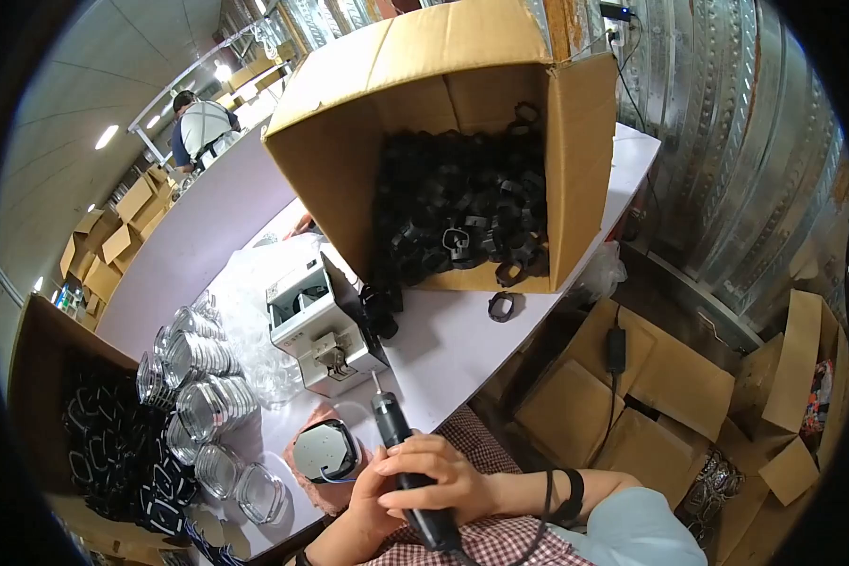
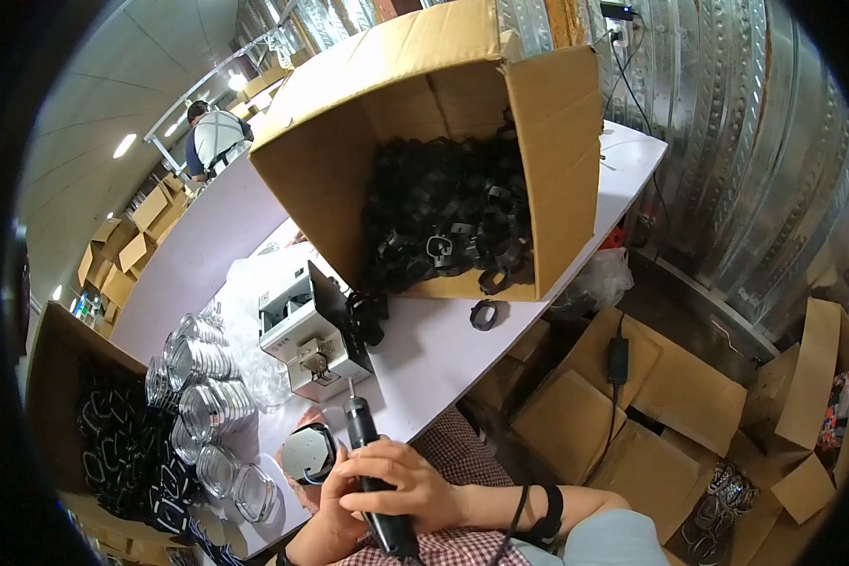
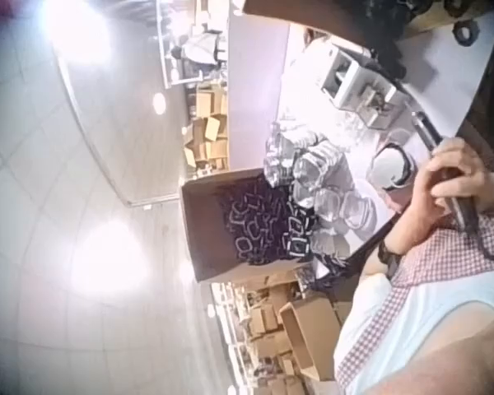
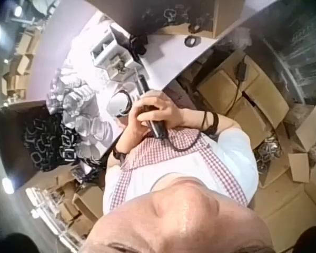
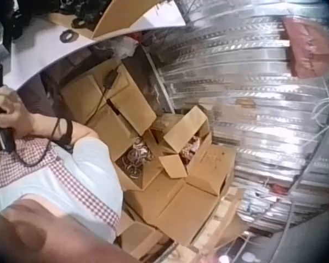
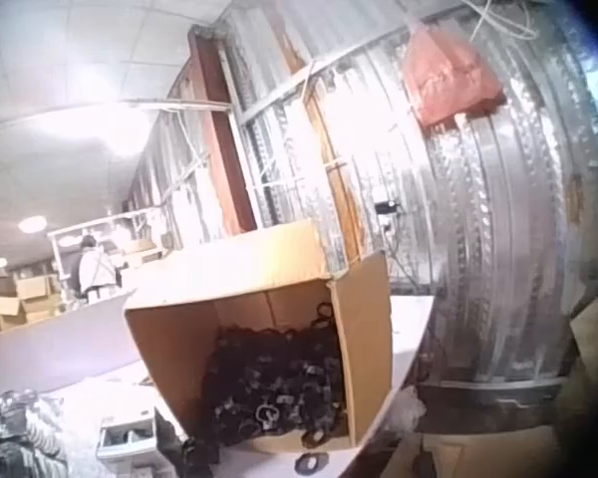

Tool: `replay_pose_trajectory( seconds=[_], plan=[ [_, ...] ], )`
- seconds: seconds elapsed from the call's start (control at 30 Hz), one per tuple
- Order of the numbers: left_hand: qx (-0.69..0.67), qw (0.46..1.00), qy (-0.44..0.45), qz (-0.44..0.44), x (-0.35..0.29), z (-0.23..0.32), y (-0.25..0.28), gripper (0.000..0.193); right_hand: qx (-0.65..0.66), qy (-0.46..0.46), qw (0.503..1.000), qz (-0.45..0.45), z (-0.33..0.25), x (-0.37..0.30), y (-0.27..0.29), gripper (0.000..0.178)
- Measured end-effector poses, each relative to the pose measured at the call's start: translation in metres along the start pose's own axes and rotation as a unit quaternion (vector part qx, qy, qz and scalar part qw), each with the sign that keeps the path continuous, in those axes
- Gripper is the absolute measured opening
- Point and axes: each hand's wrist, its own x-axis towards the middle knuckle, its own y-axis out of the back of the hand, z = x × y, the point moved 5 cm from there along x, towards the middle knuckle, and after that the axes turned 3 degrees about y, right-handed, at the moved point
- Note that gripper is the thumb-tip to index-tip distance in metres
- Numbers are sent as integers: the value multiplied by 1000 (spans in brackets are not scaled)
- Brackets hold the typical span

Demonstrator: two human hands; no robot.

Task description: Assembling electronic components into plastic housings using an electric screwdriver.

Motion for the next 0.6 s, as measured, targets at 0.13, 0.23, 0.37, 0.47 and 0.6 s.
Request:
replay_pose_trajectory(
  seconds=[0.13, 0.23, 0.37, 0.47, 0.6],
  plan=[
    [121, 988, -45, 90, 21, 17, -12, 38, -13, -155, 988, -15, 10, -30, 10, 72],
    [155, 978, -79, 111, 49, 17, -21, 37, 37, -348, 930, -110, 39, -95, 38, 87],
    [190, 973, -41, 122, 75, 16, -25, 37, 241, -492, 755, -361, 39, -195, 79, 62],
    [172, 971, -26, 162, 95, 15, -23, 33, 292, -545, 739, -269, 13, -158, 167, 40],
    [150, 949, -75, 267, 108, 22, 3, 28, 226, -358, 875, 232, 41, -90, 294, 21]
  ],
)
